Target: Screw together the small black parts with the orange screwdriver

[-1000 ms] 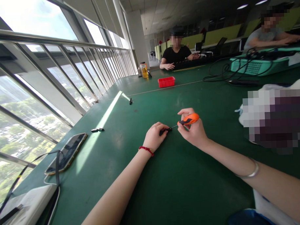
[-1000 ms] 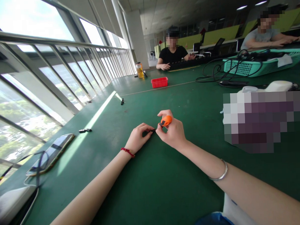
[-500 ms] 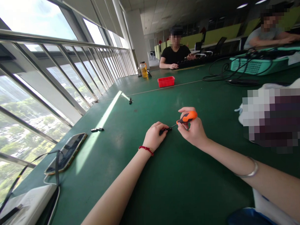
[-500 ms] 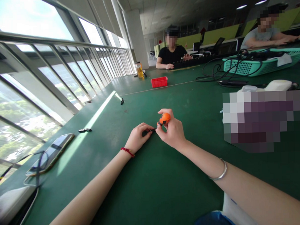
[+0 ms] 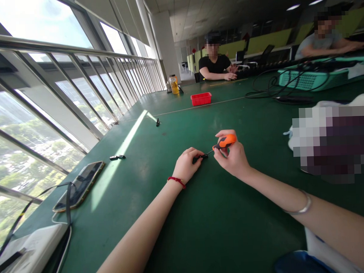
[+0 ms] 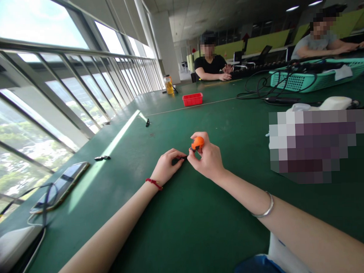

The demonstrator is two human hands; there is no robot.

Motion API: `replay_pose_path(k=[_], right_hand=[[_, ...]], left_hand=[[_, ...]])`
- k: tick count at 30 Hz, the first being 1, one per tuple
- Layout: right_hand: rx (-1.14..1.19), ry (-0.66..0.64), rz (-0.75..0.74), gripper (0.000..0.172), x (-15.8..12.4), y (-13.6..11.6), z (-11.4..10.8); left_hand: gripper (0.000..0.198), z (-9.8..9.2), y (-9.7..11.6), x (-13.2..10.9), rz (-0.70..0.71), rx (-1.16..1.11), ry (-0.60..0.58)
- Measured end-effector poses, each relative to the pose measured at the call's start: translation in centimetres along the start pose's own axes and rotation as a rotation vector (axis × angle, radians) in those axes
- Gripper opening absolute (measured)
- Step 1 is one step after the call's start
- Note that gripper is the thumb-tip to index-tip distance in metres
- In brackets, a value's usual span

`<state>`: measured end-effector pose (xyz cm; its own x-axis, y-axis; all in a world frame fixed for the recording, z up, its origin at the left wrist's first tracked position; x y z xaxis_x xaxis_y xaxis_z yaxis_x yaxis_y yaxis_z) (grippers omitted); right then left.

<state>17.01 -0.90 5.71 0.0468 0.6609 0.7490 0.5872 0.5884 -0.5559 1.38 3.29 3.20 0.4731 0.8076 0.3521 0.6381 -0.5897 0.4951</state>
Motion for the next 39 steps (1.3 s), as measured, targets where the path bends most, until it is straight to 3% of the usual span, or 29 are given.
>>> replay_pose_path(k=[6, 13, 22, 27, 35, 39], right_hand=[[0.005, 0.020, 0.056, 0.020, 0.1, 0.0, 0.0], [0.003, 0.011, 0.011, 0.033, 0.0, 0.2, 0.1], [-0.011, 0.066, 0.024, 0.015, 0.1, -0.1, -0.1], [0.061, 0.085, 0.024, 0.015, -0.1, 0.0, -0.4], [0.136, -0.079, 0.005, 0.013, -0.2, -0.7, 0.3], [0.128, -0.097, -0.004, 0.012, -0.3, -0.8, 0.3]], left_hand=[[0.019, 0.1, -0.2, 0.0, 0.007, 0.001, 0.005], [0.019, 0.0, 0.0, 0.0, 0.001, 0.004, -0.004], [0.019, 0.0, 0.0, 0.0, -0.002, -0.003, -0.001], [0.016, -0.1, 0.2, 0.1, -0.016, 0.008, 0.017], [0.011, -0.1, 0.5, 0.0, -0.018, 0.059, 0.037], [0.011, -0.2, 0.5, -0.1, -0.007, 0.065, 0.037]])
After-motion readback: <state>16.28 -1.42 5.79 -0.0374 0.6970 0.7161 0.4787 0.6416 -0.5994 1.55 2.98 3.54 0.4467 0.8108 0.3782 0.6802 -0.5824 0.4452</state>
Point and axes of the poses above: each hand's wrist, its own x-axis towards the middle knuckle, its own z-axis out of the palm, y = z × x, the point moved 3 cm from there along x, towards the middle knuckle, and after that the axes turned 2 degrees about -z, right-handed, at the moved point
